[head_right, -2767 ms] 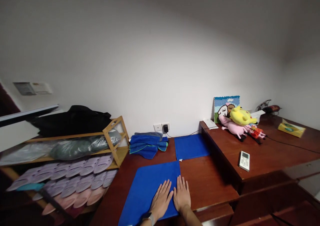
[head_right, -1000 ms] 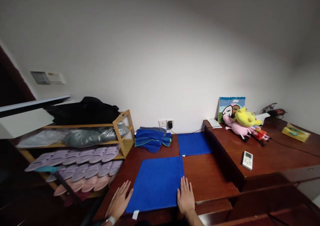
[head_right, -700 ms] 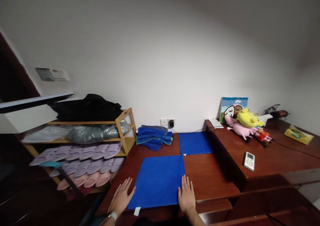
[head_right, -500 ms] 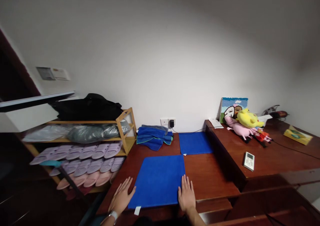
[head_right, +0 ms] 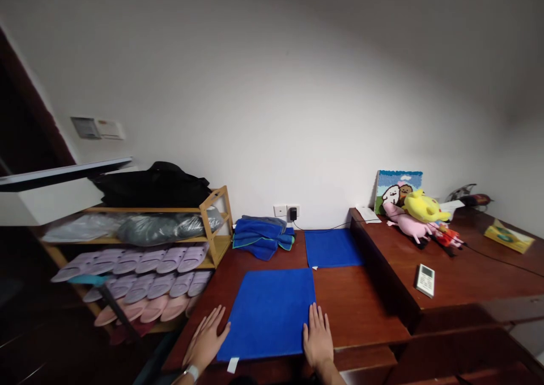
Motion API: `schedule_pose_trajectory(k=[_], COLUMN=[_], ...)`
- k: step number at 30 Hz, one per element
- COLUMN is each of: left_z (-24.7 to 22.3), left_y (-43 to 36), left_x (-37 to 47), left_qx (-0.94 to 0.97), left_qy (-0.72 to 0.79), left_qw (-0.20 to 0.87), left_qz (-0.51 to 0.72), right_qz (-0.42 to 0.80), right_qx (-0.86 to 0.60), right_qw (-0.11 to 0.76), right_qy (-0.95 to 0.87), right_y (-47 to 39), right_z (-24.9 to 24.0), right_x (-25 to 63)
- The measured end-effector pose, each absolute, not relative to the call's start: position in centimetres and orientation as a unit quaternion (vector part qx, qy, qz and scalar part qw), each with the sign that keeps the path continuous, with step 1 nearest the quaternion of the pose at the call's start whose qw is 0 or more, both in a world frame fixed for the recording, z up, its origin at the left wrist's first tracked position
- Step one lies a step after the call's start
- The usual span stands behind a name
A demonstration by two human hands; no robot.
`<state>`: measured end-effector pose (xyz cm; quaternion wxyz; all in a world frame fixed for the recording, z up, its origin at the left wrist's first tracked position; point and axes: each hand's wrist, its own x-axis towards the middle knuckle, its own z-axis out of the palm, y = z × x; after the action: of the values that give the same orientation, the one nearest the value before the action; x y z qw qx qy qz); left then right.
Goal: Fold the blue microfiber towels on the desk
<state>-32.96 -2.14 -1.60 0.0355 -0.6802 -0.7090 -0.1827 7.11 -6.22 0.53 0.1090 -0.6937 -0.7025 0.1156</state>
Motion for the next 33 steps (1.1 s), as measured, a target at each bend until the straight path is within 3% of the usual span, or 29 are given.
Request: schedule_pose_trajectory(k=[33], left_z=[-1.95], left_y=[-1.98], left_x=[-33.17], left_qx=[-0.68], left_qy=[-0.712], left_qw=[0.046], left_qz=[-0.168], right_qz=[0.127], right_qx=[-0.695], right_qw=[0.1], right_qy=[-0.701], right_y=[-6.3], right_z=[0.91], right_x=[6.96])
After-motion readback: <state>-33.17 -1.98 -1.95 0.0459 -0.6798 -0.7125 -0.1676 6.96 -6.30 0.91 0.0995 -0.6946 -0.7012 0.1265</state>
